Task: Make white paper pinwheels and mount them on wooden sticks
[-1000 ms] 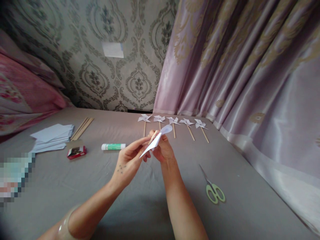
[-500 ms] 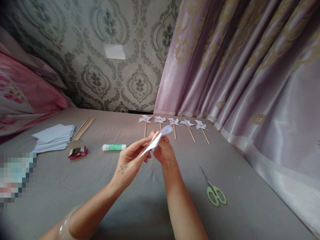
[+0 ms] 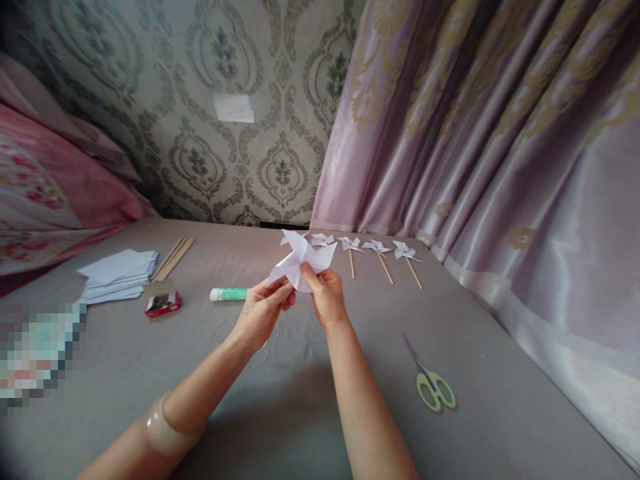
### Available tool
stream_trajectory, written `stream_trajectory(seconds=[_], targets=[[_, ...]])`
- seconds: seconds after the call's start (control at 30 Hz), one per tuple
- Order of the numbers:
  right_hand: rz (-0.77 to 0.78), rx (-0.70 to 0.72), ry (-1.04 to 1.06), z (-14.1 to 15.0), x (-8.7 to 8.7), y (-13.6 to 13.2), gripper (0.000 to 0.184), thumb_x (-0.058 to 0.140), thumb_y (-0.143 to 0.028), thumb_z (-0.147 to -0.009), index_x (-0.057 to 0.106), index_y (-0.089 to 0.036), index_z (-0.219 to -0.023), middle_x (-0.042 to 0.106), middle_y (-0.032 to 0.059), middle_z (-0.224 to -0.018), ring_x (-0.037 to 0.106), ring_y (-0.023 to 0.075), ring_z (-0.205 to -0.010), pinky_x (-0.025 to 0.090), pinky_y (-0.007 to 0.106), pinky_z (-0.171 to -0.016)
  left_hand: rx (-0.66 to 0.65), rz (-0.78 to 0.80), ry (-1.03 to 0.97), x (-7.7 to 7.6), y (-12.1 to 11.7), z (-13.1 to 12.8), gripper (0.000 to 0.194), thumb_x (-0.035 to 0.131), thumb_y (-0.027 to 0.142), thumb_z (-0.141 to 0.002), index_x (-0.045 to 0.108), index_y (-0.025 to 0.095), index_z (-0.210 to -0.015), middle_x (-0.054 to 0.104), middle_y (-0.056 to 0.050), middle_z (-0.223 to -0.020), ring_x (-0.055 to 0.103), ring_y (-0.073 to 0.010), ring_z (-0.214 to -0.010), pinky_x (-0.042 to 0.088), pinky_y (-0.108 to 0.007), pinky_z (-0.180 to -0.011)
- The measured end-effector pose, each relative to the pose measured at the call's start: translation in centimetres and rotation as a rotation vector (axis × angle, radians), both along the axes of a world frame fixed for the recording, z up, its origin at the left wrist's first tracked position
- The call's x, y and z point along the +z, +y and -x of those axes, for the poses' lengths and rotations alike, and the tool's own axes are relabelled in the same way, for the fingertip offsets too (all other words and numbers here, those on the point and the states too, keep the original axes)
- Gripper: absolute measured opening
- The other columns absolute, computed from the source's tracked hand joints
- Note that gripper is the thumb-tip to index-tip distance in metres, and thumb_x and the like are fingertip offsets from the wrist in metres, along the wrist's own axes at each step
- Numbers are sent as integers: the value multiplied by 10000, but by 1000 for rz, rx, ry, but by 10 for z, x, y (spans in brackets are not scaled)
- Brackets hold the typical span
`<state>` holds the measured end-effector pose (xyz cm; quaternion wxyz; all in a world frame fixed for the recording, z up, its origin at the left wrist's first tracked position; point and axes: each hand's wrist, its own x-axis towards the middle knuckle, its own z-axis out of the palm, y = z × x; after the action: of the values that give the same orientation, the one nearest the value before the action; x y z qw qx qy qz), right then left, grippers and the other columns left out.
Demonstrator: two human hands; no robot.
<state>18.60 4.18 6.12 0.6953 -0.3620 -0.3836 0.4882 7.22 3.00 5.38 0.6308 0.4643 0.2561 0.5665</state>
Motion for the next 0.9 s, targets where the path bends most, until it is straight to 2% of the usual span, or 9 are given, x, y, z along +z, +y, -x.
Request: stream_trajectory(seconds=[0.17,0.33,0.47,0.6,0.67,0.8,0.9], targets=[[10,-131,-218,1,-4,-2,353,730,-455,-635,684,-128,-759,692,31,-710,593,152,-641,464,273,-626,-33,7,-25,-15,9,2,202,705,299,-700,587,148,-639,514,23,-545,408,-75,-521,270,-228,-510],[-3,-225,-430,3,-4,-6,375,680,-485,-671,674,-113,-725,681,41,-661,590,156,-608,454,256,-570,-56,40,-21,-22,10,3,263,718,342,-693,552,150,-623,497,30,-538,394,-74,-520,276,-229,-526],[-8,-281,-496,4,-7,-5,372,663,-487,-686,668,-117,-716,689,58,-672,602,168,-615,457,259,-566,-51,43,-33,-25,10,2,261,717,334,-693,547,149,-623,496,36,-538,390,-68,-517,285,-224,-534],[31,-236,-454,1,-8,-2,396,679,-494,-668,672,-108,-755,689,57,-666,609,170,-608,468,264,-566,-60,57,-27,-22,10,4,215,715,304,-675,580,139,-646,553,13,-577,456,-79,-551,342,-222,-565],[40,-195,-415,-2,-6,-2,403,702,-482,-652,683,-108,-798,703,61,-703,628,178,-635,484,273,-593,-77,66,-23,-17,12,7,187,722,269,-651,627,129,-729,610,-11,-660,525,-102,-626,401,-235,-633],[11,-108,-364,-3,1,-6,380,734,-439,-635,705,-131,-855,728,67,-820,660,199,-727,510,302,-669,-38,4,-5,-5,14,16,446,759,249,-621,638,149,-1039,676,-58,-948,601,-169,-860,451,-306,-823],[-11,-50,-367,0,5,-10,347,744,-422,-636,715,-144,-841,730,63,-816,661,197,-732,513,308,-680,19,-62,61,4,15,20,503,781,285,-617,635,154,-1080,675,-81,-1050,604,-198,-937,453,-327,-862]])
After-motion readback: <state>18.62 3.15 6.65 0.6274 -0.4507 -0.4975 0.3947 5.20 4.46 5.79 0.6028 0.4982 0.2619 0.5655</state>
